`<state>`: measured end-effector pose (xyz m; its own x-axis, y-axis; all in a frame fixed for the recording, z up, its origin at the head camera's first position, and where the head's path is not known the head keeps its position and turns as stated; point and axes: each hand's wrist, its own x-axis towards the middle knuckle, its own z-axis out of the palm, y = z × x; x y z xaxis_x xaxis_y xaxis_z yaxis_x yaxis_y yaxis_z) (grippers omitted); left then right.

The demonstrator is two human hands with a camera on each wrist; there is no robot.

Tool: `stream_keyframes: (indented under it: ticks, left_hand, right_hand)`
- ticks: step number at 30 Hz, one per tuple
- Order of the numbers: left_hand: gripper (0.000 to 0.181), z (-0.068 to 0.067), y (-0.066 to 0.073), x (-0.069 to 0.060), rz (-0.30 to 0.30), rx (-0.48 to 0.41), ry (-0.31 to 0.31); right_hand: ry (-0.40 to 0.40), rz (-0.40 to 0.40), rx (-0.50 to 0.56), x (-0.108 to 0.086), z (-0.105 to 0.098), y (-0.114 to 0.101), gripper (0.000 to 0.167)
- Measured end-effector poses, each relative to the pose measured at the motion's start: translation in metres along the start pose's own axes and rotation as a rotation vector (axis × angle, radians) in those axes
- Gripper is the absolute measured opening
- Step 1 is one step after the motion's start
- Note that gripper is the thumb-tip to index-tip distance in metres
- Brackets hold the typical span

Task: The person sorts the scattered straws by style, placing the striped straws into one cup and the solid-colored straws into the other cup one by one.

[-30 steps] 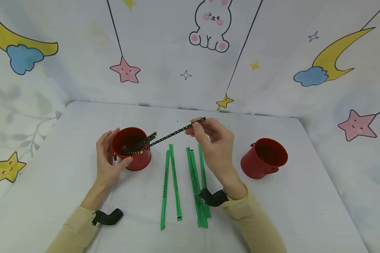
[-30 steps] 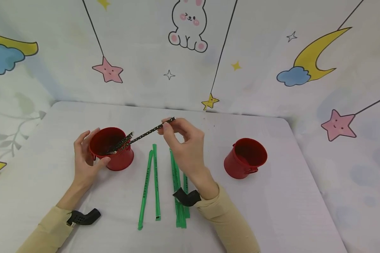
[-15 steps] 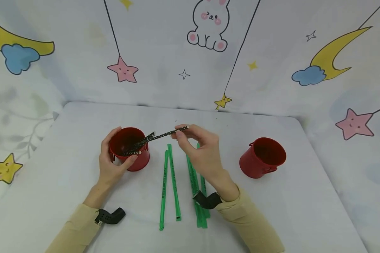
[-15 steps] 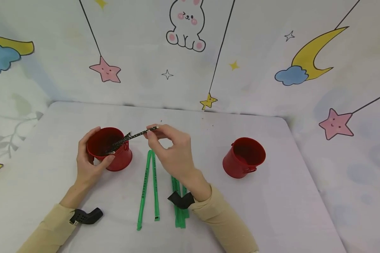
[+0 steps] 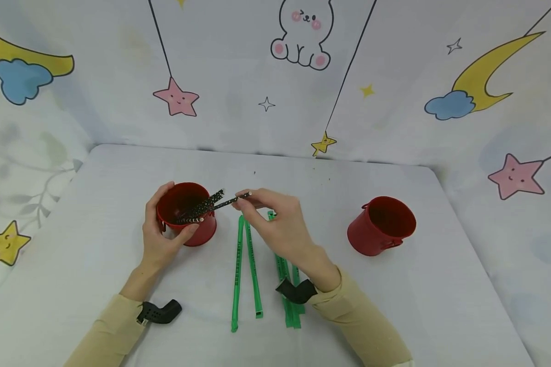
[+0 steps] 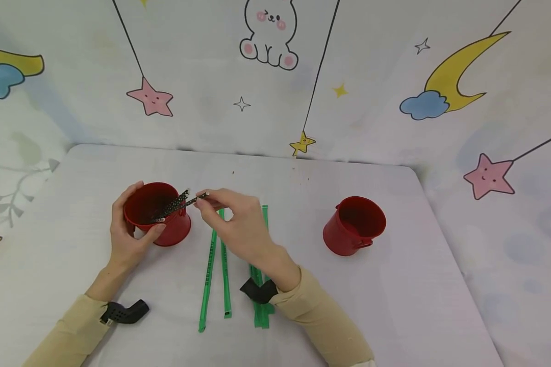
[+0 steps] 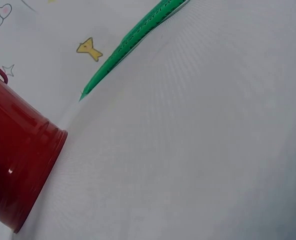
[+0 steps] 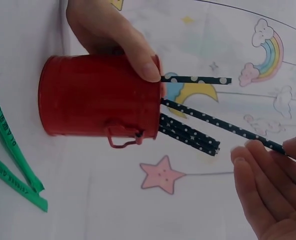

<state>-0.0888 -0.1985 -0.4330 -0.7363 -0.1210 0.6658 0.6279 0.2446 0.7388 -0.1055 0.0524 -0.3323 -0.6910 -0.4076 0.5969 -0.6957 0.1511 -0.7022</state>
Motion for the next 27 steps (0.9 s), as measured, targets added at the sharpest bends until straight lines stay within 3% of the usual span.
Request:
stream_keyframes:
  ticks: [11,23,27]
  left_hand:
    - [0.083,0.0,0.001,0.001,0.001,0.008,-0.019]
    - [0.078,0.004,0.002,0.0,0.008,0.006,-0.014]
    - [0.076,0.003,0.002,0.001,0.012,0.001,-0.009]
  right_hand:
    - [-0.261,0.067,-0.093,-0.003,0.002,0.001,0.017]
    - [-0.394,0.126,-0.2,-0.005,-0.006,0.001,0.015]
    - [-0.4,0.143,-0.234,-0.004,-0.01,0.003,0.016]
